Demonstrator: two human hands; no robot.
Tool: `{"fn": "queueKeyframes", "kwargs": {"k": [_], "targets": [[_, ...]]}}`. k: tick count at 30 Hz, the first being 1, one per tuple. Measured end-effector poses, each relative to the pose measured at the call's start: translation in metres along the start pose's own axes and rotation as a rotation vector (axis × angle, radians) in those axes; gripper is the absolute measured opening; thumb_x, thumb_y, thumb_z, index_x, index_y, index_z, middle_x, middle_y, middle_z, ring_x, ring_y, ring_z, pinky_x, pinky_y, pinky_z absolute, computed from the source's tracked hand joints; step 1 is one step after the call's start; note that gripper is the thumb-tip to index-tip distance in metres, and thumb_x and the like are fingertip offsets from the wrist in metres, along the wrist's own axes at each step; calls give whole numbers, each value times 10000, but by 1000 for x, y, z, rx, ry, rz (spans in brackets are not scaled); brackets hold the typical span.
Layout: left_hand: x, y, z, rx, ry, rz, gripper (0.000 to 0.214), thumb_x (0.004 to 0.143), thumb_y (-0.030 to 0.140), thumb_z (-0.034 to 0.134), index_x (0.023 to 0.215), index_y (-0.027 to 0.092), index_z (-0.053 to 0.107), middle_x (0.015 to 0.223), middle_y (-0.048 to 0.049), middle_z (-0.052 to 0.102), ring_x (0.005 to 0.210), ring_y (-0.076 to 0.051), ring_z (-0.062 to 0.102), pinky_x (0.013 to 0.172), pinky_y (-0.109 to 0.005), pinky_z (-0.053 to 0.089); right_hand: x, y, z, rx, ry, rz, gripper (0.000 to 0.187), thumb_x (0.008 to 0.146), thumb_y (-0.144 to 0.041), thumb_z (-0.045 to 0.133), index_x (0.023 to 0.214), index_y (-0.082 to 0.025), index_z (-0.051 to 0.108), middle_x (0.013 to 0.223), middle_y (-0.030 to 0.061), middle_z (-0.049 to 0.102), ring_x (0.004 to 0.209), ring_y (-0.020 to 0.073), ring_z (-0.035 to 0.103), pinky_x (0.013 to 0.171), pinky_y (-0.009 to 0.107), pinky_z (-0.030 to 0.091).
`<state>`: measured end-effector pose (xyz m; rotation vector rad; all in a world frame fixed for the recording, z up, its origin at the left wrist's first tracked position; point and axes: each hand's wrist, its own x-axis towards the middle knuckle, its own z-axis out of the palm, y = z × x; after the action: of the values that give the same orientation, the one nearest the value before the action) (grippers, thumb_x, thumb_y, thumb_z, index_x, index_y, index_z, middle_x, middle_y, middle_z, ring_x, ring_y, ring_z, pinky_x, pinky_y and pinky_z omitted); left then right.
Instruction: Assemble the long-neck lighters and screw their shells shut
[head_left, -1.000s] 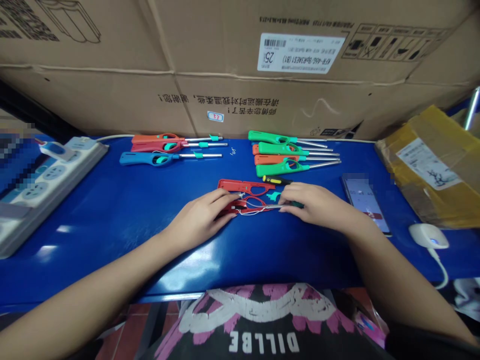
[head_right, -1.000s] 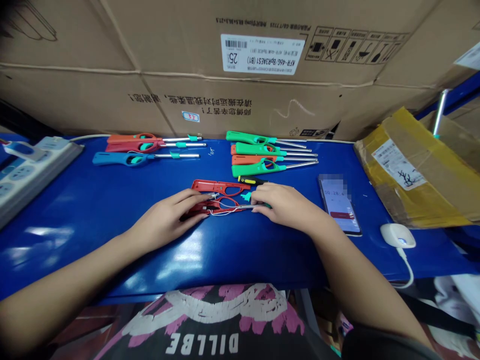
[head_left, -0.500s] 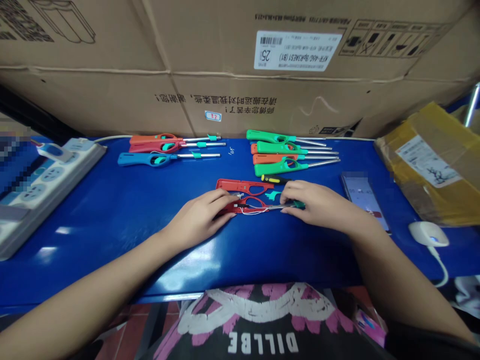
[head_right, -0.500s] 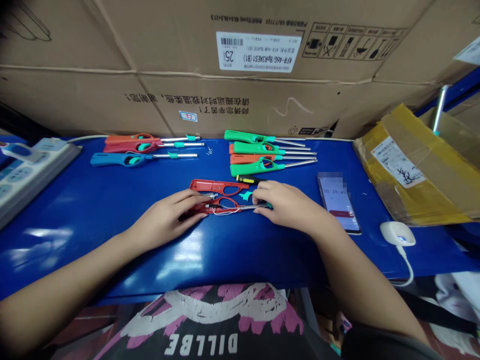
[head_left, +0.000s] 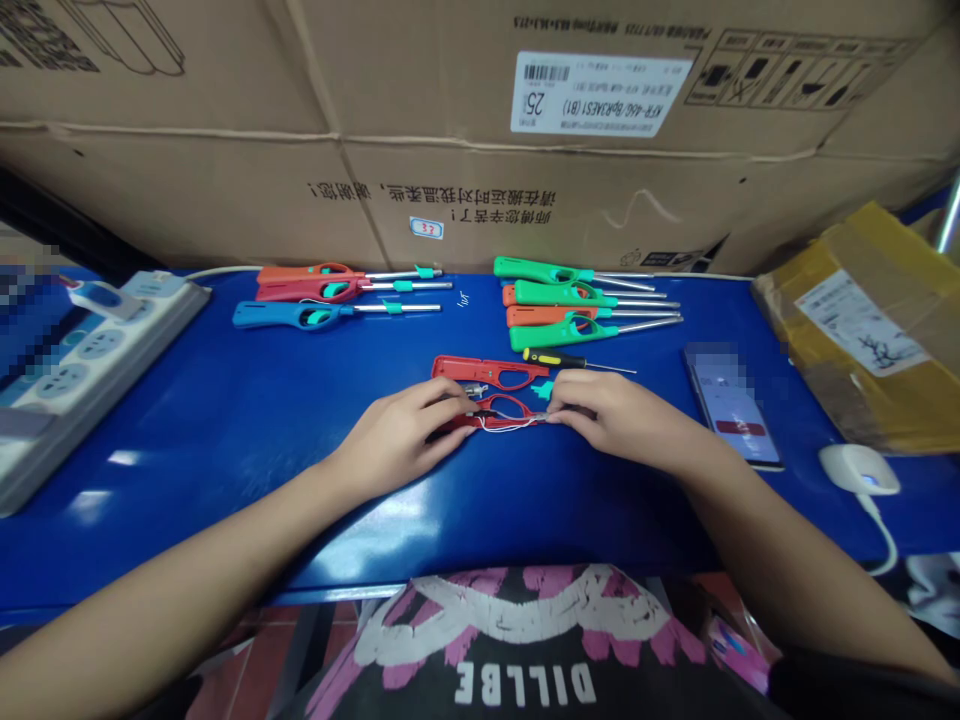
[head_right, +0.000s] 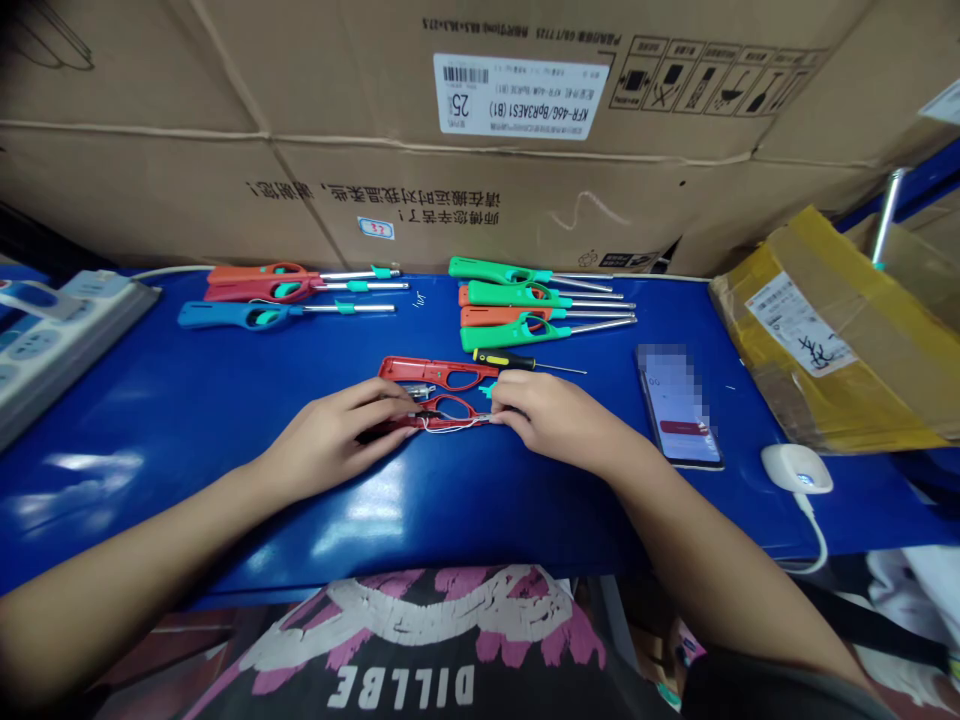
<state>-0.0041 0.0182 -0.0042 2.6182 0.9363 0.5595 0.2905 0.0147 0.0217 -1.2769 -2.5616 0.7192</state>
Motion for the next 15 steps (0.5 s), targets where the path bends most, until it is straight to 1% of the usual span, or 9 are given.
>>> {"fn": "queueKeyframes", "kwargs": {"k": [6,10,15], "targets": [[1,0,2,2,-3,-29,211,1010,312,543,1152,211,663,1167,-60,686,1011,-196,695,820,-315,586,0,-1,2,24,23,18,122,959,-149,577,855,-185,631,906,33,647,841,168,594,771,299,441],[1,-1,5,-11,1,-36,214,1004,314,561,1165,211,659,1180,-61,694,1027,-205,703,816,-322,593,0,1,4,-30,51,36,133,973,-164,561,858,-185,622,920,39,634,857,176,589,785,306,441],[1,-1,5,-65,-6,-58,217,997,310,576,1165,204,662,1184,-73,703,1054,-216,701,865,-347,596,1,4,7,-43,68,-2,150,997,-191,530,884,-185,628,948,56,628,894,189,598,812,317,458]]}}
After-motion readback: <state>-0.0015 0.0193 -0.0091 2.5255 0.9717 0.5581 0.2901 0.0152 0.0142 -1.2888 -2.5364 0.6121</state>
